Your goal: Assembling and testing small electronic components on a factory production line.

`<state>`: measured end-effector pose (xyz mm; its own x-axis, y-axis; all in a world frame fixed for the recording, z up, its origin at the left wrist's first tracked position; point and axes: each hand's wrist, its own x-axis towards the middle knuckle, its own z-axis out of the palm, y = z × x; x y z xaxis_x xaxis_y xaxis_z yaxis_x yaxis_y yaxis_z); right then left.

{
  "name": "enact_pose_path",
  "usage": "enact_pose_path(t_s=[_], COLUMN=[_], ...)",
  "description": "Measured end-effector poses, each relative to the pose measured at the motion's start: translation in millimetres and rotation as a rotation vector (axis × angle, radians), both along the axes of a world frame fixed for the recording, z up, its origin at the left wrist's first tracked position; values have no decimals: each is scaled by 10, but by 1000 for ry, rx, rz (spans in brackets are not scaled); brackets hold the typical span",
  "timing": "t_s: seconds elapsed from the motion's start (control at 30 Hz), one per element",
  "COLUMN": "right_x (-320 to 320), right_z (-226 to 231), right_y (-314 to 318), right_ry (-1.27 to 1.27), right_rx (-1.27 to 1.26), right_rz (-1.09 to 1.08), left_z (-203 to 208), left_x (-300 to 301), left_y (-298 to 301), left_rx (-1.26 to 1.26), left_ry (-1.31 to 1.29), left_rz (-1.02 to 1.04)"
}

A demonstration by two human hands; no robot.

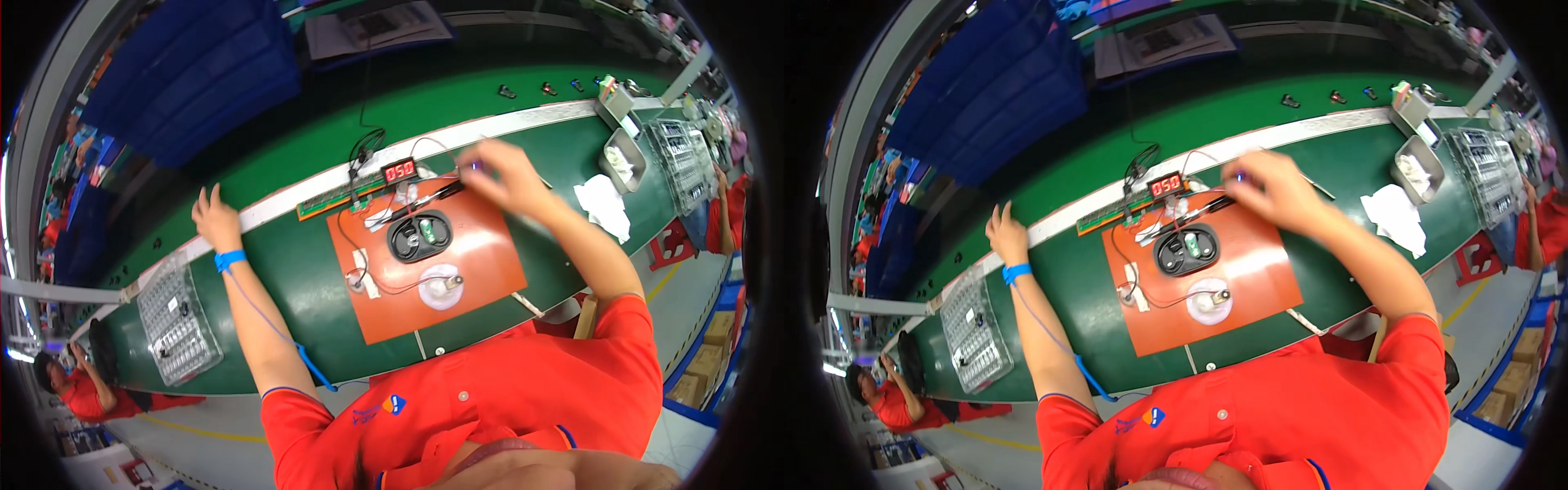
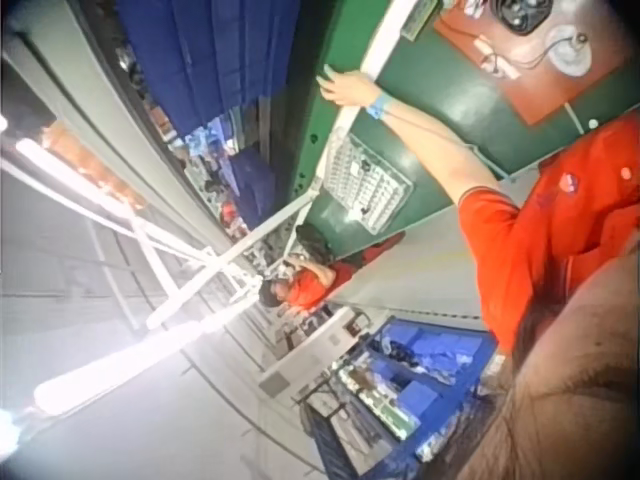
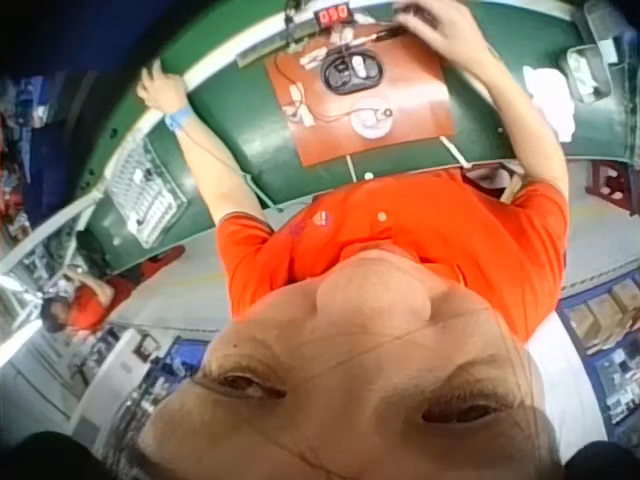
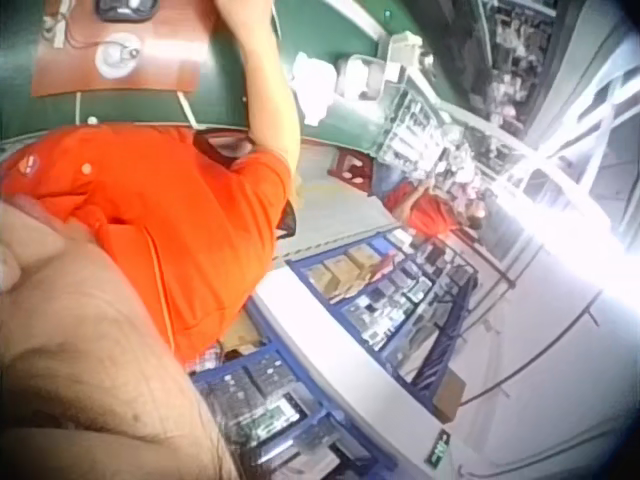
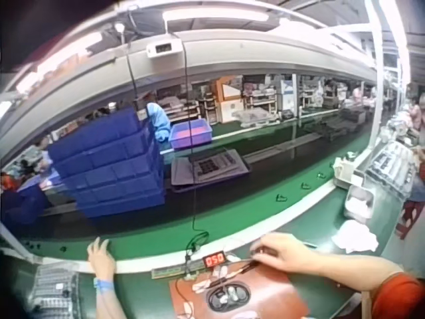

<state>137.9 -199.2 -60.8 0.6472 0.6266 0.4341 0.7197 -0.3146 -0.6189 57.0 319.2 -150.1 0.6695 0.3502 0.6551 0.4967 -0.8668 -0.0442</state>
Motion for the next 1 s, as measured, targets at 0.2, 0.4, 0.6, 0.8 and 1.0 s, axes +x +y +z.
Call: enact_pose_path(t_s=[0.2,0.4,0.6,0.8,1.0], right_x=[1098,441,-502,-598,-800], right_z=[-189,-189,-33,-32,-54], right_y=[-84,181,356,438,279], right_ry=[-160,-155,-190,-48,298], right_rx=[-197,33,-67,-211,63], right_rz=[-480,-135,149,30,96], left_z=[-16,-18,538,1124,1069], left_x=[26,43,226,104,-116], left_y=[85,83,-571,-1799,-2499], left_rx=[-182,-262,-550,-1419,-1251], left_ry=[76,-40,-269,-118,372], left_rz=[-55,-106,-466,-876,-1050])
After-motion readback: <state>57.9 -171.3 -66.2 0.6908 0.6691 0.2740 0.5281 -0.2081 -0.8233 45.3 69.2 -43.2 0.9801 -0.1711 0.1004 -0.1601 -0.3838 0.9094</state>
